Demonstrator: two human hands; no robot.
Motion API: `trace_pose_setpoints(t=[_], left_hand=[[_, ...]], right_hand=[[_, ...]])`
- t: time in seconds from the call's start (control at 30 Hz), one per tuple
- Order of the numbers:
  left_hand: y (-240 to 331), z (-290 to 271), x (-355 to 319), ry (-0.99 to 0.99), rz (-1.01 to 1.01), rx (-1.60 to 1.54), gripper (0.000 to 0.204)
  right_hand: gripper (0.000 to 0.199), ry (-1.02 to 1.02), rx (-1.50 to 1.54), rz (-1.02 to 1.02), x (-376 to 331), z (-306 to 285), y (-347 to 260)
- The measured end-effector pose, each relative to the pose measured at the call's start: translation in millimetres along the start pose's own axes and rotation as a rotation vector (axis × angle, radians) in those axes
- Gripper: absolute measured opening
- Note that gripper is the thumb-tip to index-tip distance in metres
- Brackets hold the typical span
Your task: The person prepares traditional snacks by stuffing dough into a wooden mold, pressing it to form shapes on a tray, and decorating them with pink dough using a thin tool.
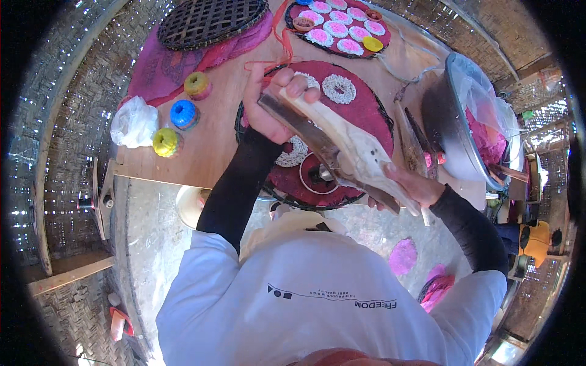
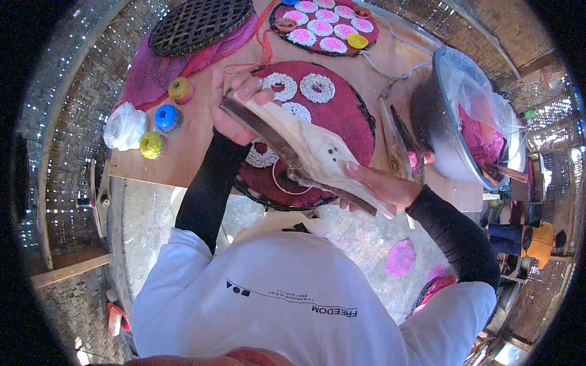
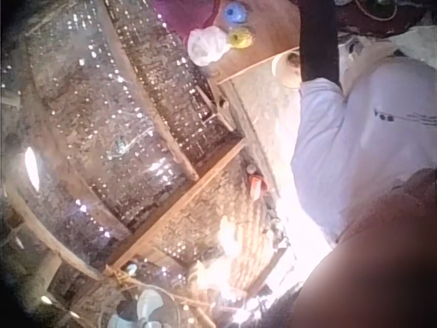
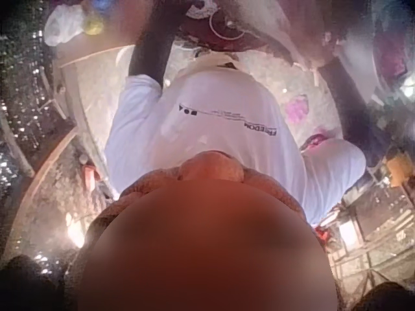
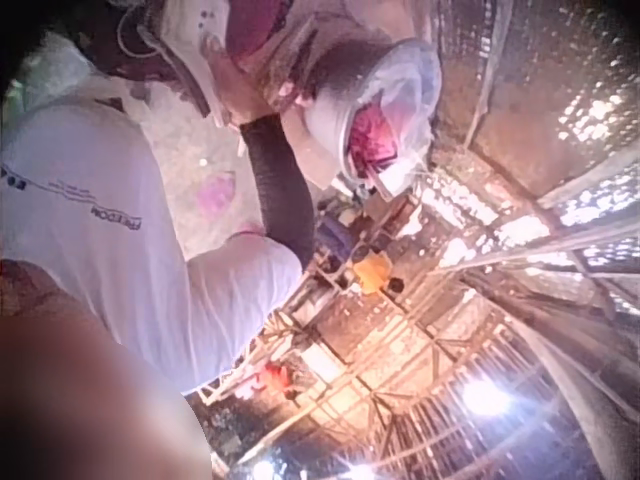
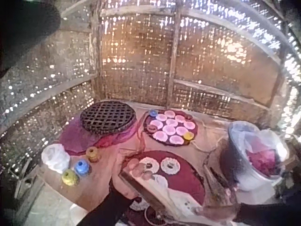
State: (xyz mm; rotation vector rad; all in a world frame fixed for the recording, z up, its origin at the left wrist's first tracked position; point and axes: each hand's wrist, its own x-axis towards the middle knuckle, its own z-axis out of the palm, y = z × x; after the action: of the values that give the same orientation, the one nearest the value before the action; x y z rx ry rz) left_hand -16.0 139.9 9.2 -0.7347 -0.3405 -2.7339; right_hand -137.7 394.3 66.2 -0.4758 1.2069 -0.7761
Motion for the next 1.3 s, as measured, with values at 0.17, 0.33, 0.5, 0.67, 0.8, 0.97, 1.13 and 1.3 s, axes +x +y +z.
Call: trace_pose_setpoints(t=[0.17,0.33,0.5,0.67,0.8,0.97,1.13,1.3], left_hand=[[10.3,0.4,-11.9,0.056,0.061,0.043,0.038],[11.9,-4.5,-25.3,0.159,0.220,-0.004,0.028],[-10.5,7.5,-32.3,0.283,0.223,0.101,0.024],[-19.2,1.1,-27.3,0.321,0.264,0.010,0.026],[-11.4,-6.9,-23.2,0.224,0.260,0.001,0.027],[17.4,-6.0,-25.1,0.045,0.213,0.124,0.022],[21.8,4.7,-38.3,0.178,0.233,0.110,0.023],[-4.6,-2.0,-47.7,0.346,0.247,0.016,0.026]], right_hand=[[0.062,0.083,-0.141,-0.042,16.2,2.1,1.4],[0.064,0.069,-0.276,-0.034,18.3,-1.7,-3.6],[0.062,0.063,-0.291,0.090,0.5,-2.2,-23.9],[0.066,0.181,-0.433,0.059,-9.0,-8.8,-32.6],[0.071,0.310,-0.672,0.020,-3.6,-6.6,-41.7],[0.072,0.369,-0.776,-0.089,20.0,5.6,-37.4],[0.071,0.319,-0.684,-0.064,29.0,15.0,-28.9],[0.065,0.285,-0.549,0.096,5.4,14.9,-30.3]])
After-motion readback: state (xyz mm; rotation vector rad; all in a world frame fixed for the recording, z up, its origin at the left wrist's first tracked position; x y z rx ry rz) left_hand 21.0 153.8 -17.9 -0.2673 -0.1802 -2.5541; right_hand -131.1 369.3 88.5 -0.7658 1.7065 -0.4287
